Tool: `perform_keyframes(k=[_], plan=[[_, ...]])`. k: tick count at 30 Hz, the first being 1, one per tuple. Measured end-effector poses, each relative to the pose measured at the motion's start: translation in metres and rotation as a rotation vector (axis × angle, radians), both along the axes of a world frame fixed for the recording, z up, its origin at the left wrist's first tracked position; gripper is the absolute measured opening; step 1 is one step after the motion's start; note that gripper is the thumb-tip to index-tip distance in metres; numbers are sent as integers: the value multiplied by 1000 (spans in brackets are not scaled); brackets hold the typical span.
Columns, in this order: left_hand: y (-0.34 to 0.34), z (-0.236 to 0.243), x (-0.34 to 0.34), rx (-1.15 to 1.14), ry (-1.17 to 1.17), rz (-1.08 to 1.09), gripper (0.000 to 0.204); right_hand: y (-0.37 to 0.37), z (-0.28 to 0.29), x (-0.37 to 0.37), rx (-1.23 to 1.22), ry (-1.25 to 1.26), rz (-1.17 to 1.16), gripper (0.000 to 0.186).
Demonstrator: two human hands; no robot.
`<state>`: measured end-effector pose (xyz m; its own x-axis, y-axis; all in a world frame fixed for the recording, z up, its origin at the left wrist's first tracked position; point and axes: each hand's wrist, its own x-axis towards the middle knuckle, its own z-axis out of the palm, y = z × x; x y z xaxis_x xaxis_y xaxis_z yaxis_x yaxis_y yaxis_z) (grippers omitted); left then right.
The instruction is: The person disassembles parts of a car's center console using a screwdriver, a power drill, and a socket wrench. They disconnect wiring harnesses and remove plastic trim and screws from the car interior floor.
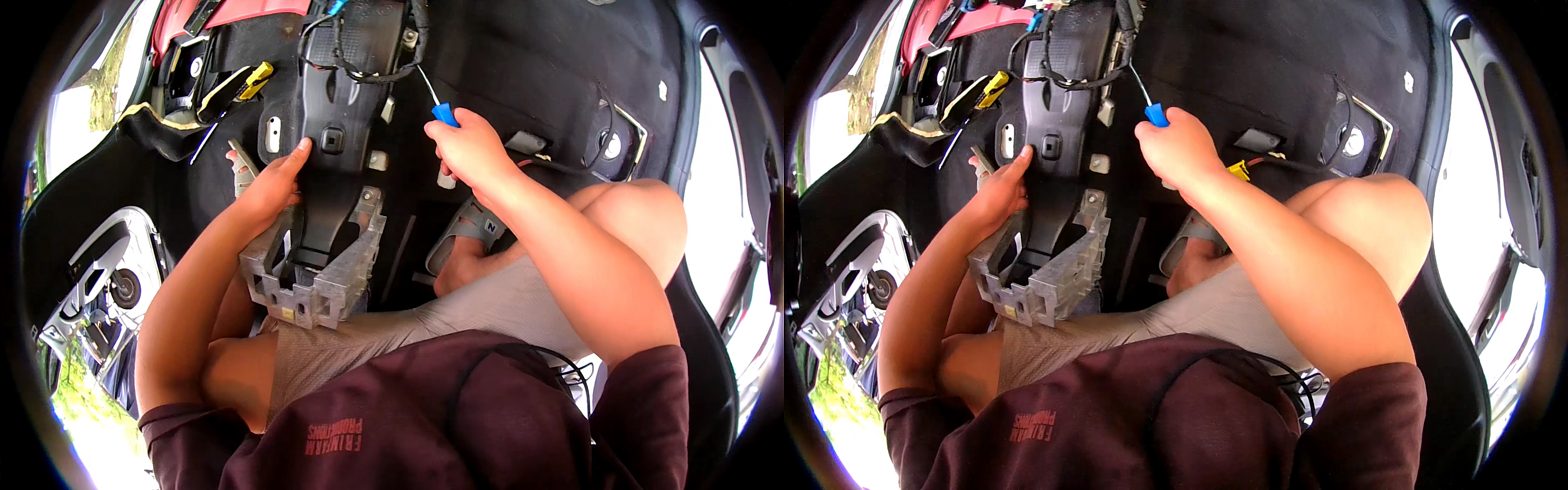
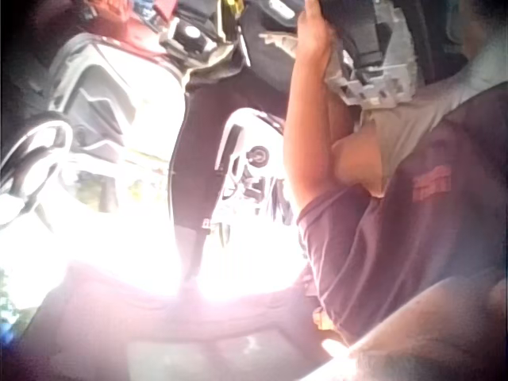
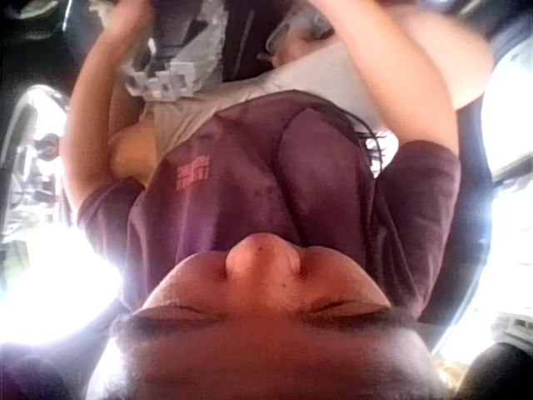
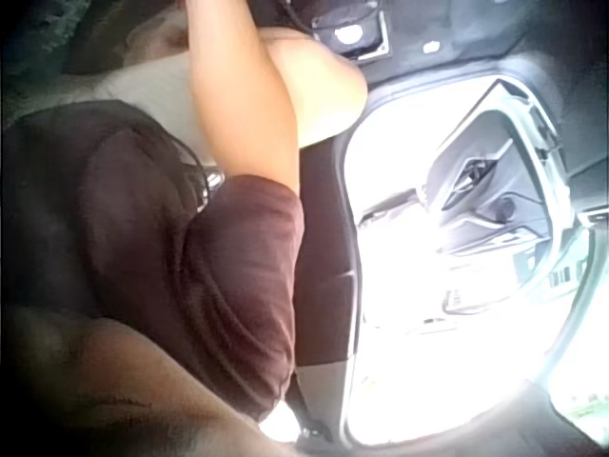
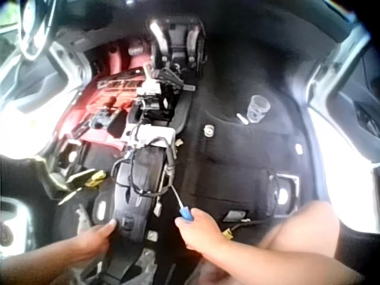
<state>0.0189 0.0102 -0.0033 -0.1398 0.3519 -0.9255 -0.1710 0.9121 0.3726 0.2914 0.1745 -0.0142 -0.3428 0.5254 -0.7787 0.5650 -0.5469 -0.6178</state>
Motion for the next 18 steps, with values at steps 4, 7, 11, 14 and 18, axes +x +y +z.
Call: perform_keyframes(k=[4,7,11,14,18], plan=[[3,4,2,53,117,-197,71,-1,-1,-5,57,9,-4,20],[3,-2,-11,109,199,-451,65,-2,-3,-4,49,20,-9,20],[8,1,-23,122,187,-597,62,-5,-6,-8,35,47,-88,20],[11,-8,-29,162,209,-629,67,-5,-6,-14,-14,69,-114,20],[11,0,-40,264,159,-641,73,-4,-8,-10,66,58,-102,17]])
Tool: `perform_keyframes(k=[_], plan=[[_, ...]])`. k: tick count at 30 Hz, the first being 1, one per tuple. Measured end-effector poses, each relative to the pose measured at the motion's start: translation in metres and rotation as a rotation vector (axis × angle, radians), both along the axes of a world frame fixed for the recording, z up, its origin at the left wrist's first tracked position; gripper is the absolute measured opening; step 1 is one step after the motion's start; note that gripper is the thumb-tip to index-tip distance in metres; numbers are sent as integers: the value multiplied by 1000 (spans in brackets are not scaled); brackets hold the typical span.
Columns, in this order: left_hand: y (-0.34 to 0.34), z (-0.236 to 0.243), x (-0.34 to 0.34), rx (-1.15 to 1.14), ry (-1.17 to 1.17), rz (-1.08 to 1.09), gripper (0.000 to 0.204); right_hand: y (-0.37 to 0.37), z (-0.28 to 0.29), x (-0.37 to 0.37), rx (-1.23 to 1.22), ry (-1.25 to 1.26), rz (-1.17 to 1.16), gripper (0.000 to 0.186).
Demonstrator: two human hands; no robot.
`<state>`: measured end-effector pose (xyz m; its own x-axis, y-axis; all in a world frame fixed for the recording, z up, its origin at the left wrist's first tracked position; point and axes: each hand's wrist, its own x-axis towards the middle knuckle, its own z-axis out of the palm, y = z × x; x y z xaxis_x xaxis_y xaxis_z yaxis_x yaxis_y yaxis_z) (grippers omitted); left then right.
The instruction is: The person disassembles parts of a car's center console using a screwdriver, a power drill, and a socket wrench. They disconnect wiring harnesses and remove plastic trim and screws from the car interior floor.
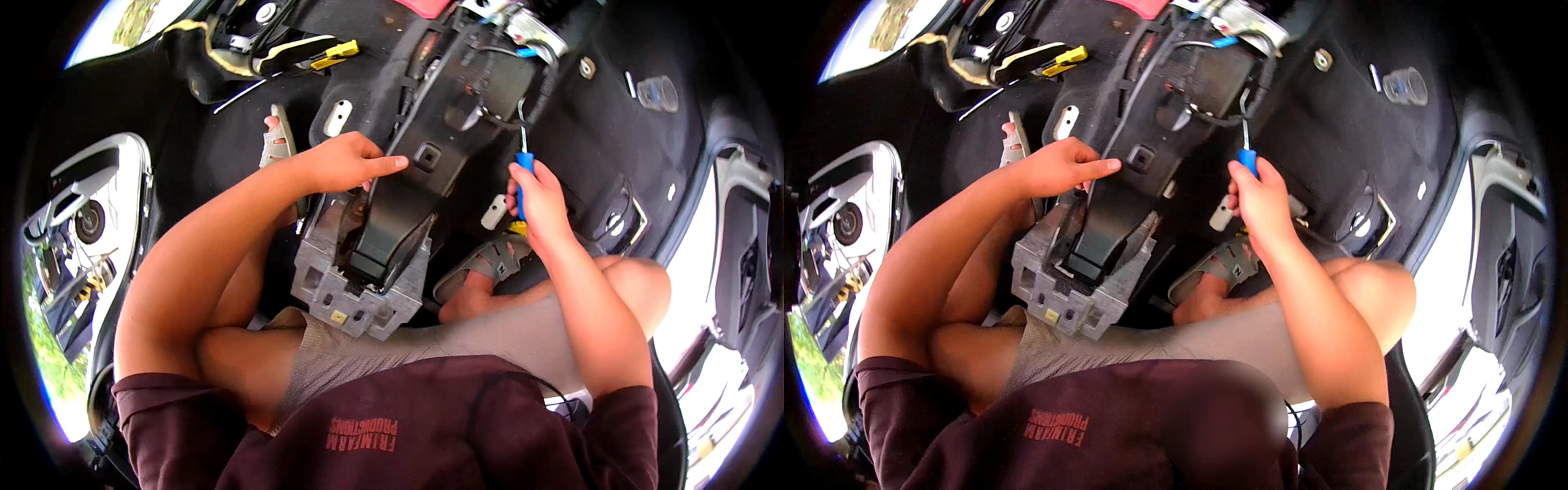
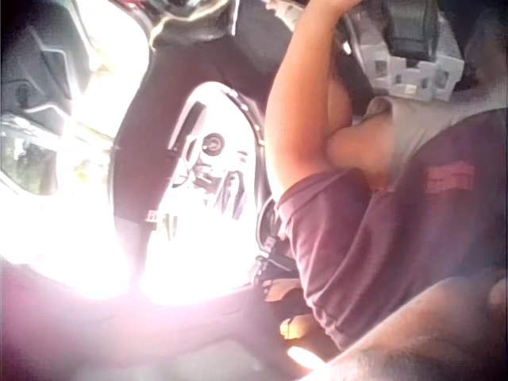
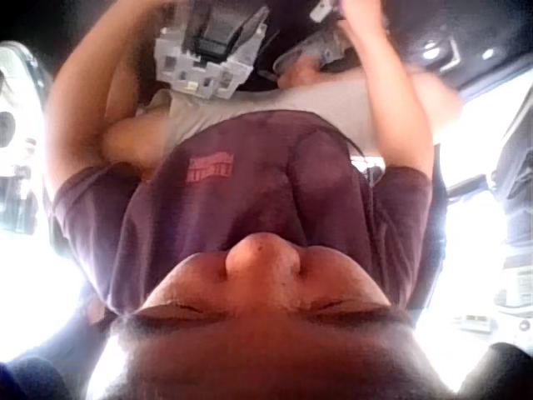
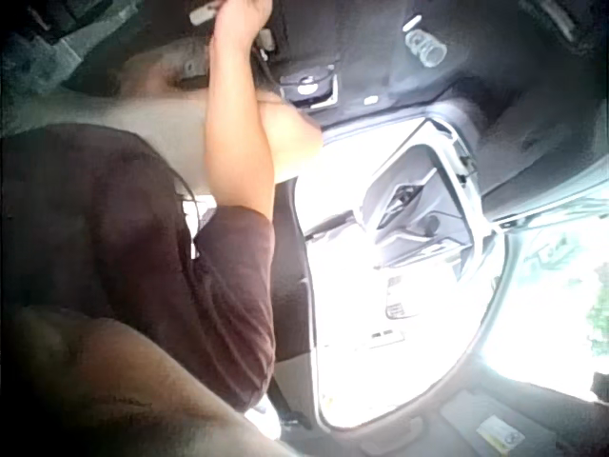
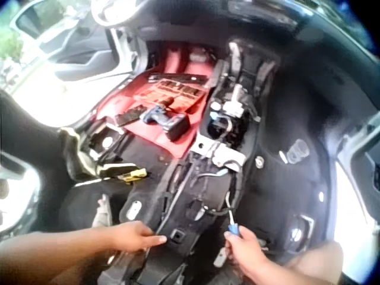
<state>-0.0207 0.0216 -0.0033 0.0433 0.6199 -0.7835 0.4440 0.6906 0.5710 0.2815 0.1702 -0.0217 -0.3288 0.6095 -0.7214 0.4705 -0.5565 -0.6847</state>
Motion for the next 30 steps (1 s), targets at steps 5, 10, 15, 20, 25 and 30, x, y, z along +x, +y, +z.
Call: perform_keyframes(k=[5,10,15,20,25,30], plan=[[-3,-16,-16,87,-130,124,69,-4,4,10,131,-85,37,16],[-3,-28,-19,174,-159,137,41,-28,19,18,43,-161,106,14],[3,-33,-20,531,-7,366,31,-52,41,10,-49,-141,177,13],[17,-42,-18,402,157,318,34,-69,57,19,21,-225,282,9],[17,-50,-6,348,190,265,29,-78,77,19,42,-209,266,10],[21,-58,-14,207,154,157,31,-72,97,-8,604,-250,664,16]])
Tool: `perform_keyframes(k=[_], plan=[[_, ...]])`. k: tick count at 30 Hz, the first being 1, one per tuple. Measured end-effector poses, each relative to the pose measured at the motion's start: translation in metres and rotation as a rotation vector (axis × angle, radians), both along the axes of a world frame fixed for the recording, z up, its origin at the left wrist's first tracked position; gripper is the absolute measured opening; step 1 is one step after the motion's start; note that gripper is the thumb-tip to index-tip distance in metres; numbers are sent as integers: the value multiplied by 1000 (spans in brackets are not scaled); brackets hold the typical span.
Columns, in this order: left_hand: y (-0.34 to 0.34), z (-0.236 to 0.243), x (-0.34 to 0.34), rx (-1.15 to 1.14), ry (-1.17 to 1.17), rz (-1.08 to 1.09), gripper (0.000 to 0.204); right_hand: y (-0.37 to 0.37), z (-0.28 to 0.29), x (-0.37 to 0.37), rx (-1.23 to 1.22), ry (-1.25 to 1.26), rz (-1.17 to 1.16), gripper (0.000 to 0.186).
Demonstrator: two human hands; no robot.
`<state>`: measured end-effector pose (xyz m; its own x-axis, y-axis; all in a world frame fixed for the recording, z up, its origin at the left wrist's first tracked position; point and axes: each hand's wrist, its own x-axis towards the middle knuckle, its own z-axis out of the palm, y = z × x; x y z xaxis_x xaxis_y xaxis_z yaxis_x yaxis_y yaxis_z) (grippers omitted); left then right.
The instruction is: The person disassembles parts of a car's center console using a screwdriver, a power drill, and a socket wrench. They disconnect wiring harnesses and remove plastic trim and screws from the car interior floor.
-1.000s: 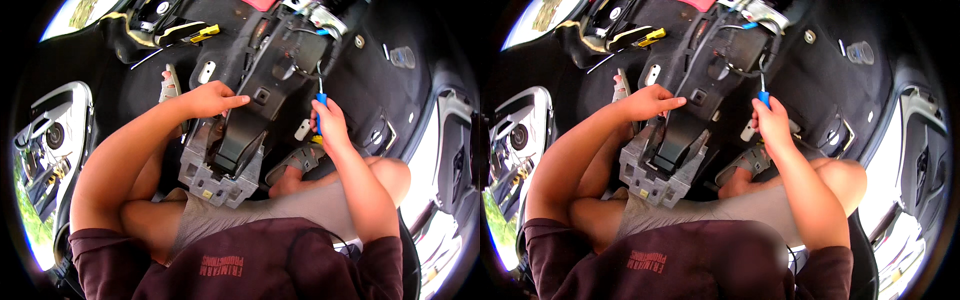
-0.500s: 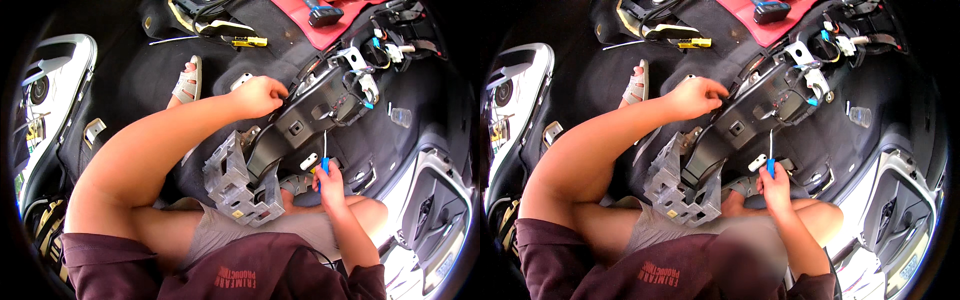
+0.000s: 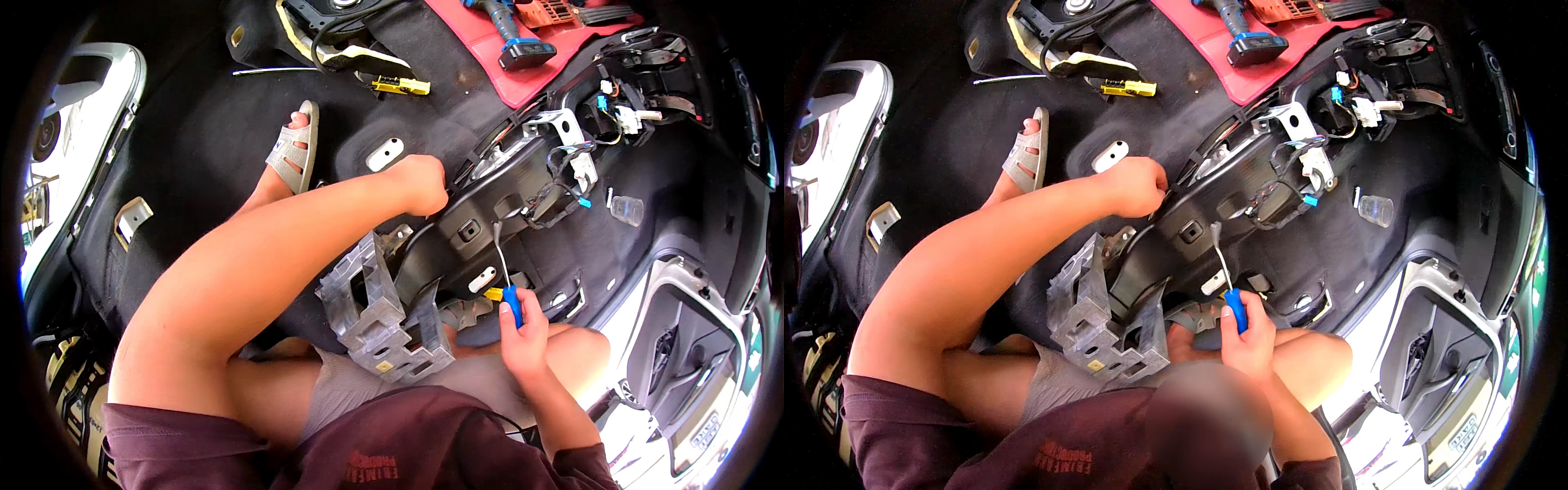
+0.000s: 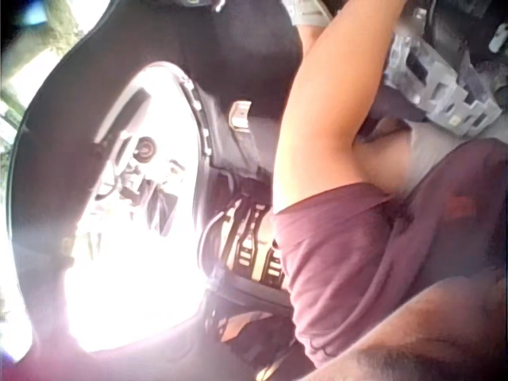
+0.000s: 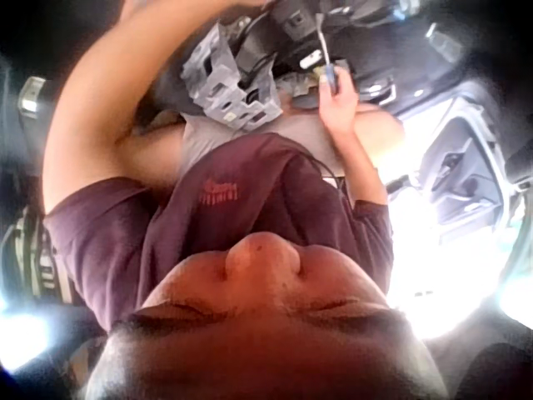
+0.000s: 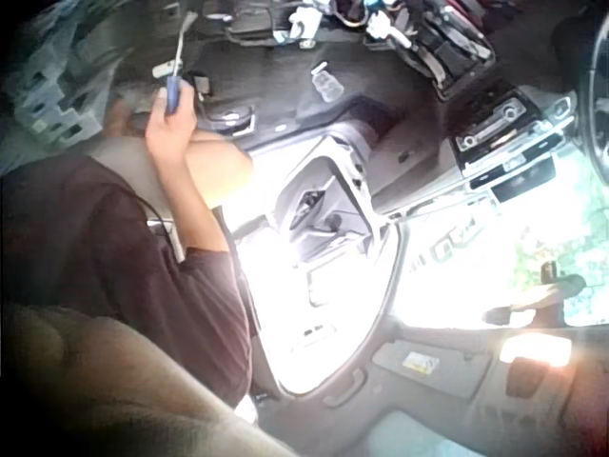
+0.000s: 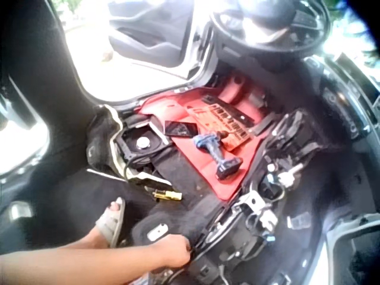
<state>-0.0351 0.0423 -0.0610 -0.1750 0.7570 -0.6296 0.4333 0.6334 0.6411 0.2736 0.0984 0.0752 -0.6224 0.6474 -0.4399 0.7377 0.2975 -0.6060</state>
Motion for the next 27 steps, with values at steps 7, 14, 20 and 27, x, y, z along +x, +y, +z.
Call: perform_keyframes(k=[7,14,20,27], plan=[[-1,28,-1,-224,-200,-2,41,22,-4,-14,34,-47,-13,18],[-19,30,13,-241,-562,387,56,10,-26,37,-160,-177,-98,14],[-31,-9,32,54,-258,428,29,7,-32,46,-425,-214,-330,14],[-3,37,-25,-27,-475,314,22,6,-40,29,-718,-24,-596,8]])
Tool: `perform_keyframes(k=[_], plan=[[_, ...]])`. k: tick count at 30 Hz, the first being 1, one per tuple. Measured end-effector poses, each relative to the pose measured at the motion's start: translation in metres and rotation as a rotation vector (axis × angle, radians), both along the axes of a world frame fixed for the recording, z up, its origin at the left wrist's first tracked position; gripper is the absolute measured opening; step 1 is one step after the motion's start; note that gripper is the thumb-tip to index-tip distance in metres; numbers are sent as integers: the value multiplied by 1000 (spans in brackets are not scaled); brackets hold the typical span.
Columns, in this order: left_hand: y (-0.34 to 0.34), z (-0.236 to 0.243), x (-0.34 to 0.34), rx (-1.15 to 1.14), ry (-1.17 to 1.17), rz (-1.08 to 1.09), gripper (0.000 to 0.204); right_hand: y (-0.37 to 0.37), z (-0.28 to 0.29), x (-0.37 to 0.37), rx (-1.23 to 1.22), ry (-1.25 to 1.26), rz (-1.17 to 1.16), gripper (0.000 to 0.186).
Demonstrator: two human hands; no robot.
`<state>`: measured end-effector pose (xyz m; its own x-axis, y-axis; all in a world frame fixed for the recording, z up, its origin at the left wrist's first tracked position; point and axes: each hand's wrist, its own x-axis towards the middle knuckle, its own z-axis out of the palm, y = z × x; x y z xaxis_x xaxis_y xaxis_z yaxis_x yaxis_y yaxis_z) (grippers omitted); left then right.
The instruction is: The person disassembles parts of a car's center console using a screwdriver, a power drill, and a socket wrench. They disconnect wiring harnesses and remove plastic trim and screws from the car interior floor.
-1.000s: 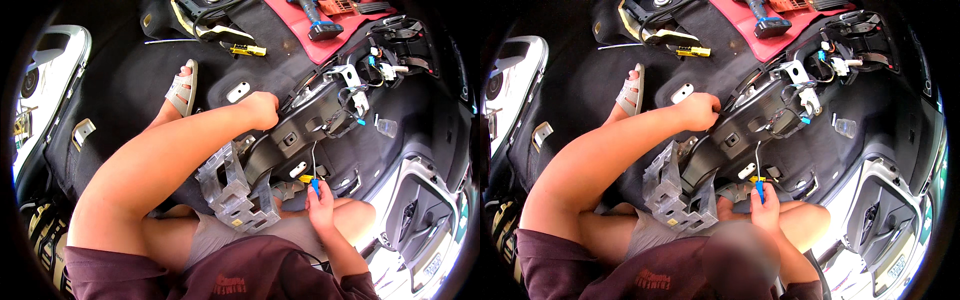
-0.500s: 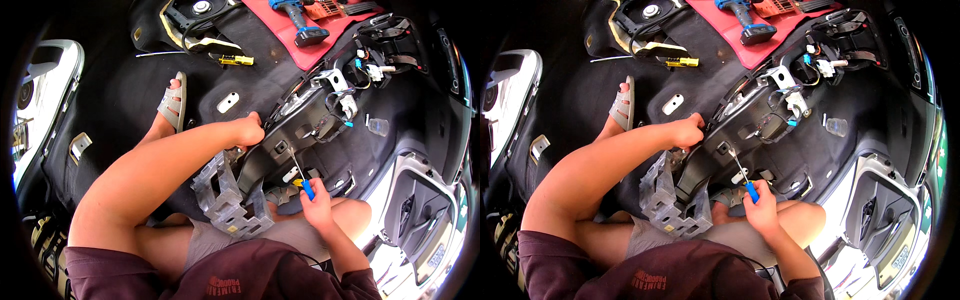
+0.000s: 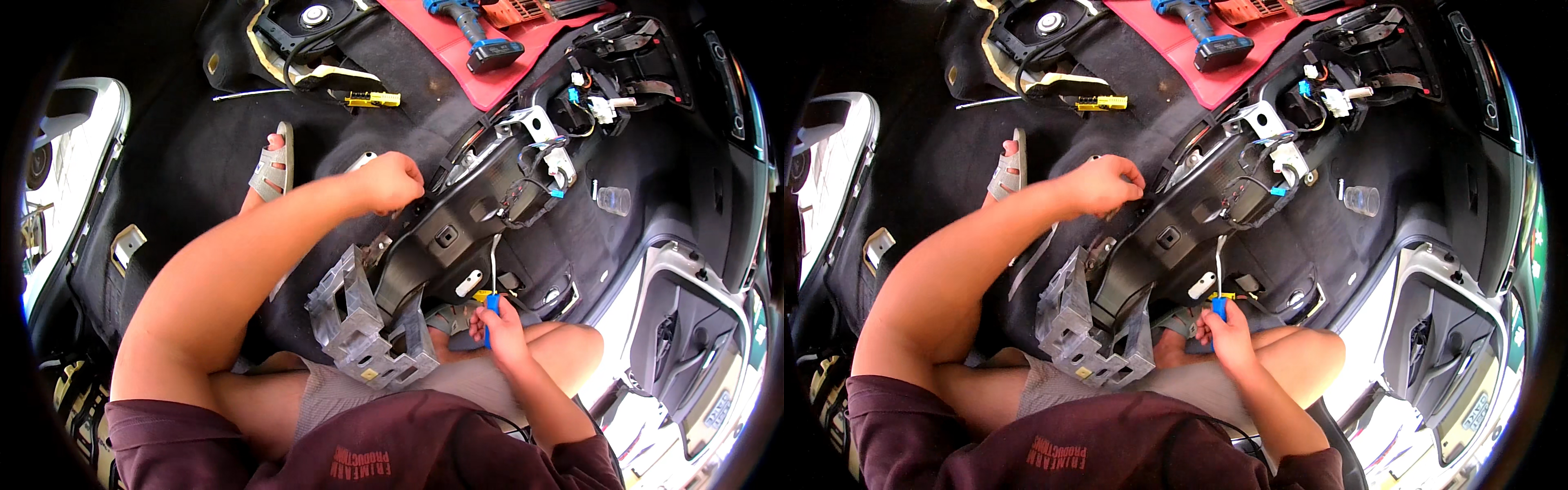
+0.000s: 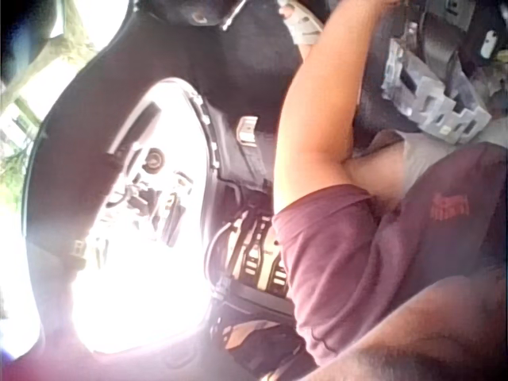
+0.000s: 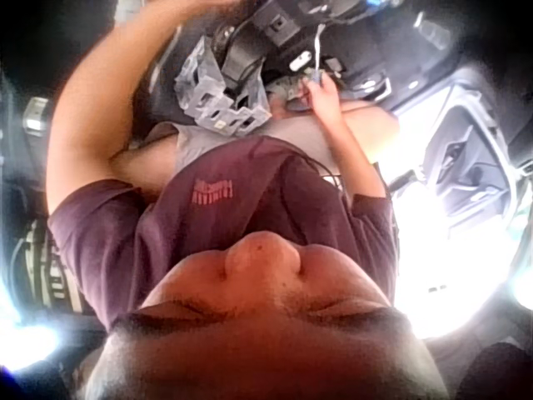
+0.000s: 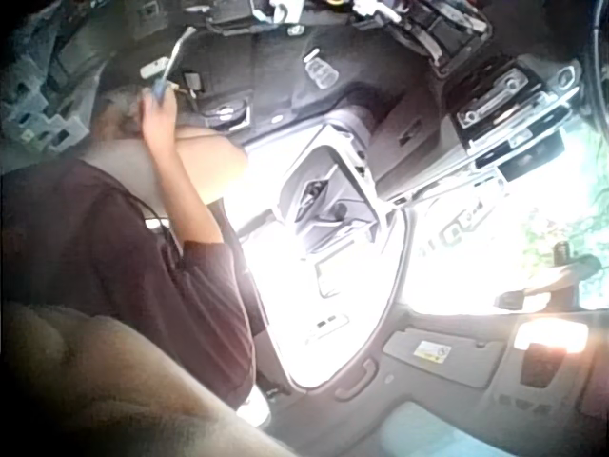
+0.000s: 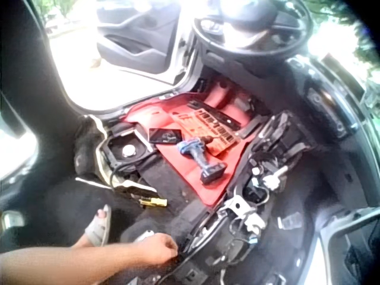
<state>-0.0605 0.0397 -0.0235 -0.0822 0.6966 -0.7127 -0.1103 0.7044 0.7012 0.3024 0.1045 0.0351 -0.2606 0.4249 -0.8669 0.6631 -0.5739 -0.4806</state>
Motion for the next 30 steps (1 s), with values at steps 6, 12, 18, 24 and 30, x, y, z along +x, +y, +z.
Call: perform_keyframes(k=[6,12,18,24,30], plan=[[5,10,-53,-117,-338,-12,27,-7,-17,-21,-7,168,-155,5],[-3,17,-41,-69,-475,206,36,-14,-28,-33,7,300,-194,6],[27,47,10,57,-748,744,38,-26,-28,-55,144,447,130,12],[40,90,26,108,-653,420,61,-29,12,-116,-281,710,-295,15],[32,58,-3,152,-384,135,51,16,54,-120,-387,986,-414,18]])
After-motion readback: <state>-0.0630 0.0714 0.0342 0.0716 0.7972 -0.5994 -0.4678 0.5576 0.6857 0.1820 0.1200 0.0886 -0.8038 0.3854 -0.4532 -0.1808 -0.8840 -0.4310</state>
